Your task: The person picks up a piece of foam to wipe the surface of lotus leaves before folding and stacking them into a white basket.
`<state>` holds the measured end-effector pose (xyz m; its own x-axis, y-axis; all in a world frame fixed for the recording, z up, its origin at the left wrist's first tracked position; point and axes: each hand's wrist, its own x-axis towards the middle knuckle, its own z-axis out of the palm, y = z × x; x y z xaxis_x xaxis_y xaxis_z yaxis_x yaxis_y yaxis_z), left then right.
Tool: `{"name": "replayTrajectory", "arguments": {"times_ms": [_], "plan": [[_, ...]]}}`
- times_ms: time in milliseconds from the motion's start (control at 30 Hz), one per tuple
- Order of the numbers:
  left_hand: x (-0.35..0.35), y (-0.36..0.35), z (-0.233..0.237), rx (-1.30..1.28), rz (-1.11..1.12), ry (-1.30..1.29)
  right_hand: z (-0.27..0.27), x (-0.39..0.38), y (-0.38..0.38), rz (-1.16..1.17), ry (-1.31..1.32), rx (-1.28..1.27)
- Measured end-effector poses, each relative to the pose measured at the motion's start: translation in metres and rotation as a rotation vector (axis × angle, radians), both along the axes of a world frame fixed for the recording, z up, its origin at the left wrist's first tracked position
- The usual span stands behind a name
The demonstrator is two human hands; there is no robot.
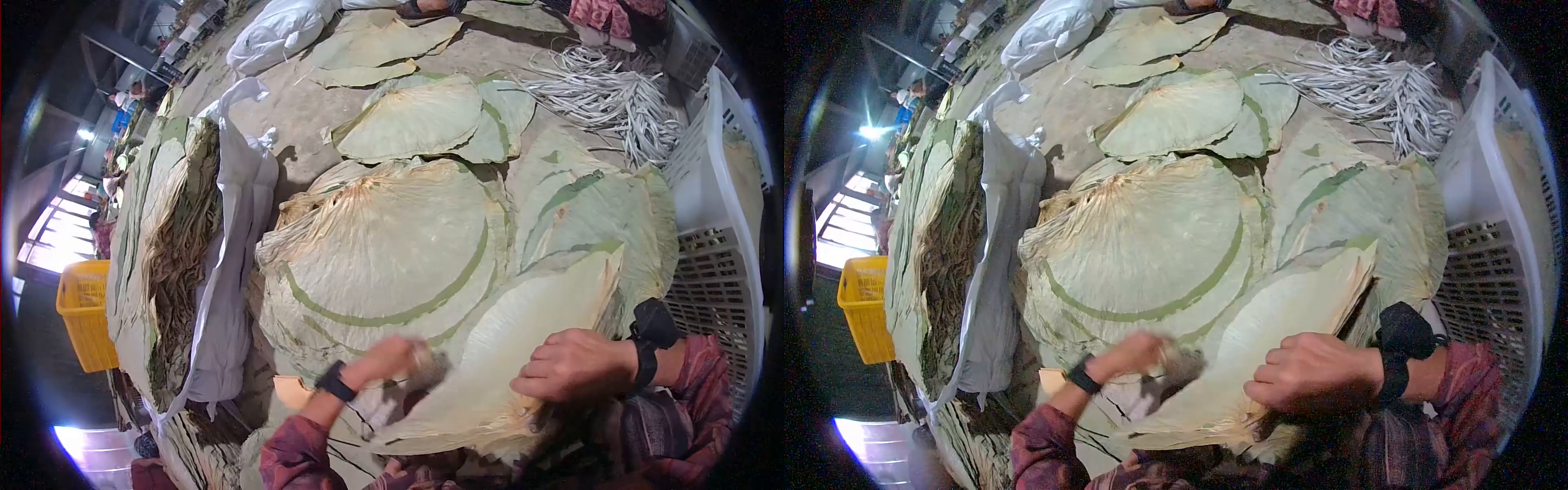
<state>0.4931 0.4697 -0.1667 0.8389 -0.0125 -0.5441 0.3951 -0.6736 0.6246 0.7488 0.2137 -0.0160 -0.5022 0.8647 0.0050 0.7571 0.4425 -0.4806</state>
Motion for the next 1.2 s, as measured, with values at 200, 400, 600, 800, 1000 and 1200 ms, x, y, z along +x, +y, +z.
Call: {"name": "replayTrajectory", "arguments": {"times_ms": [200,400,600,800,1000,1200], "plan": [[0.110,0.143,0.007,0.872,0.315,-0.817,-0.030,-0.005,-0.006,0.044,-0.062,-0.038],[0.156,0.173,-0.024,1.042,0.445,-0.651,-0.031,-0.001,-0.009,0.023,0.020,-0.126],[0.158,0.164,-0.011,1.092,0.433,-0.830,-0.044,-0.002,-0.009,-0.053,0.101,0.004],[0.142,0.112,0.033,0.717,0.627,-0.786,-0.047,-0.002,-0.015,0.008,-0.083,-0.005],[0.081,-0.003,0.126,0.754,0.365,-0.777,-0.029,-0.003,-0.014,-0.100,-0.058,0.073],[0.038,-0.126,0.143,0.191,0.288,-0.634,-0.031,-0.016,-0.012,-0.240,-0.078,0.231]]}}
